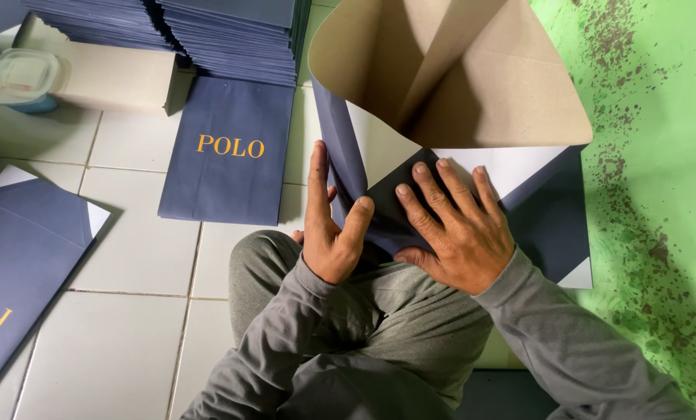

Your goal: Folding and assembling a paper shopping bag from a flat sheet

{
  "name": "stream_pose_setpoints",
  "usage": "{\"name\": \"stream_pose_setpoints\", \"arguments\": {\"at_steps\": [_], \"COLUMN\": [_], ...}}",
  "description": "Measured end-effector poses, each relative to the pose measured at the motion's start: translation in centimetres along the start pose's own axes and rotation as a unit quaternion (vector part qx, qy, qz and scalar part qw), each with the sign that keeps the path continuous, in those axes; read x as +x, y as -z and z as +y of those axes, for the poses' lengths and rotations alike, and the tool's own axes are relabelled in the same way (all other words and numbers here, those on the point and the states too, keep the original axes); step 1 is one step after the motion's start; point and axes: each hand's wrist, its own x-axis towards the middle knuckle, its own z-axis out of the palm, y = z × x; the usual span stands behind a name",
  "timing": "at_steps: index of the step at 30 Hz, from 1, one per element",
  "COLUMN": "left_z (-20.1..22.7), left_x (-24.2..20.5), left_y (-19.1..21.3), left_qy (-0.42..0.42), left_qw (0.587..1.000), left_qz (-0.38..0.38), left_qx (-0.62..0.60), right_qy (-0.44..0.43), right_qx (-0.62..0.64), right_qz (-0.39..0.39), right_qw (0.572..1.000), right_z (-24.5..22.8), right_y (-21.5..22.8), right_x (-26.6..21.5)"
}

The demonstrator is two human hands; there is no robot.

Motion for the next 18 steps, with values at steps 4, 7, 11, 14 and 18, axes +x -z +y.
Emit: {"name": "stream_pose_setpoints", "arguments": {"at_steps": [4,7,11,14,18], "left_z": [-0.5,-0.8,-1.6,-1.9,-2.3], "left_x": [0.6,1.3,2.0,2.1,2.3], "left_y": [-0.5,-0.8,-1.0,-0.9,-1.0], "left_qy": [0.006,0.03,0.019,0.013,-0.012], "left_qw": [0.999,0.996,0.993,0.992,0.992], "left_qz": [0.037,0.088,0.119,0.126,0.123], "left_qx": [0.0,-0.006,0.018,0.015,-0.02], "right_qy": [-0.01,0.008,0.015,0.017,0.028], "right_qx": [0.0,0.001,-0.007,-0.005,-0.006], "right_qz": [0.004,0.007,0.015,0.016,0.025], "right_qw": [1.0,1.0,1.0,1.0,0.999], "right_z": [-0.2,-0.4,-0.5,-0.7,-0.9], "right_y": [0.9,1.2,1.3,1.4,1.3], "right_x": [0.6,1.1,1.7,2.0,2.0]}}
